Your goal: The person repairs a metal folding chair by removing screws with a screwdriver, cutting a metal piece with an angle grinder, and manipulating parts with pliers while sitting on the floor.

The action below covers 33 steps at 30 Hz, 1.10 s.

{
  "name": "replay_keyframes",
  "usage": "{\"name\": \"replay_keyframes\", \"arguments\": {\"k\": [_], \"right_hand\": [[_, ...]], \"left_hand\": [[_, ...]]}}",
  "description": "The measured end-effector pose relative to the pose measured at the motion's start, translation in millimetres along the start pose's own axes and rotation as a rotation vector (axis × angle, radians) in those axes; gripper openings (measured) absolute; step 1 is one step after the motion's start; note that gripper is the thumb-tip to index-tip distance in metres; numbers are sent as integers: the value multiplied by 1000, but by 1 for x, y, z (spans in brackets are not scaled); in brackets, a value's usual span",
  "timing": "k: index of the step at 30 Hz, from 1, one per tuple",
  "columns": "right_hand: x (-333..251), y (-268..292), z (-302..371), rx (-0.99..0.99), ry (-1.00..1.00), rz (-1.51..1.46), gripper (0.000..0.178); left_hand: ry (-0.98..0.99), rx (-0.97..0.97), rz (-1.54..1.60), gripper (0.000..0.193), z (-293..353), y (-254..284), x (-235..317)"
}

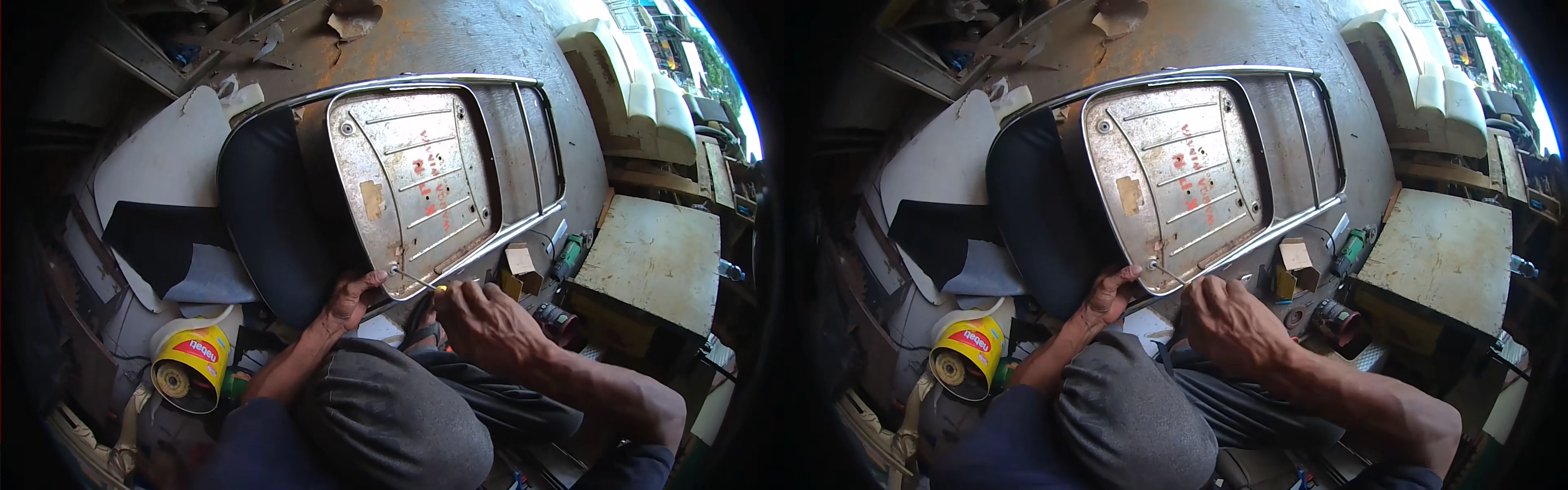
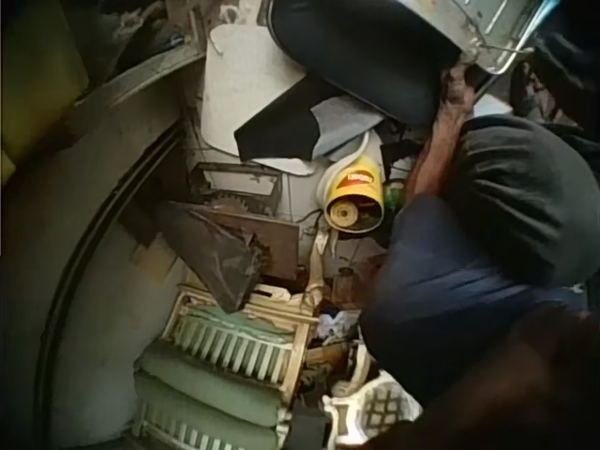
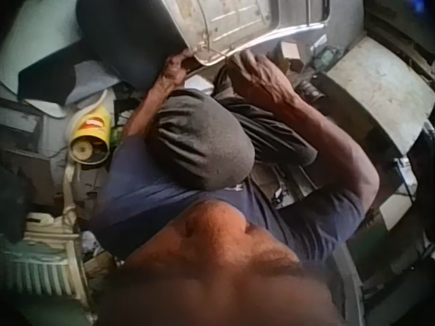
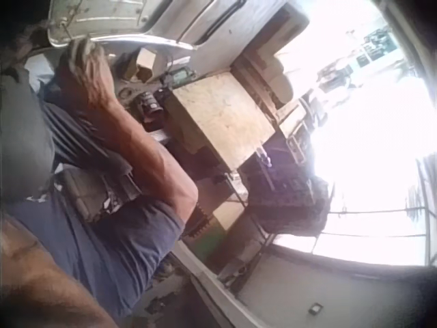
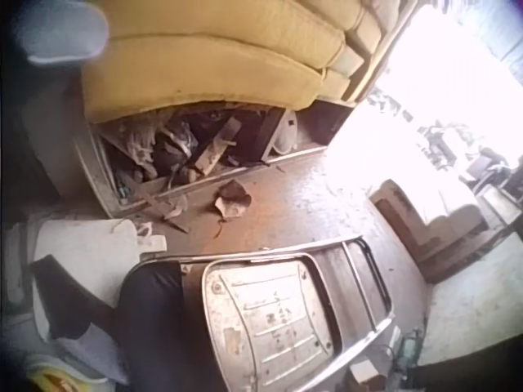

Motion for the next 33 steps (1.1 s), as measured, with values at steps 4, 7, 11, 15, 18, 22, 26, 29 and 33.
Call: {"name": "replay_keyframes", "arguments": {"k": [4, 7, 11, 15, 18, 22, 26, 29, 33], "right_hand": [[-2, -1, -15, -86, -220, -307, 19], [21, 3, -25, -144, -685, -722, 25], [30, 8, -5, -146, -524, -688, 31], [-2, 0, 14, 28, -79, 0, 34], [2, -18, 12, 42, -42, -50, 40], [31, -2, -4, -245, -626, -753, 46], [21, -2, 3, -207, -429, -290, 32], [40, -31, 5, -165, -372, -57, 34], [94, -47, 20, 46, -333, -368, 32]], "left_hand": [[-20, -14, -42, 45, 4, -5, 2], [-20, -10, -63, 45, 5, -5, 7], [-39, -4, -76, 45, 4, -7, 8], [-21, -14, -56, 45, 1, -7, 6], [5, -54, -48, 48, 2, -2, 5], [-11, -90, 85, 54, 1, -8, 4], [-26, -77, 322, 57, -2, -7, 0], [25, -51, 271, 54, -11, 11, -9], [59, -69, 223, 52, -12, 10, -6]]}}
Point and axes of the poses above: each hand's wrist, its own z-axis away from the middle knuckle, its own y-axis out of the back of the hand, x = y × z, the point moved 4 cm from there along -z, towards the middle knuckle, and after that the axes turned 6 degrees about -x, right-handed, at the moved point
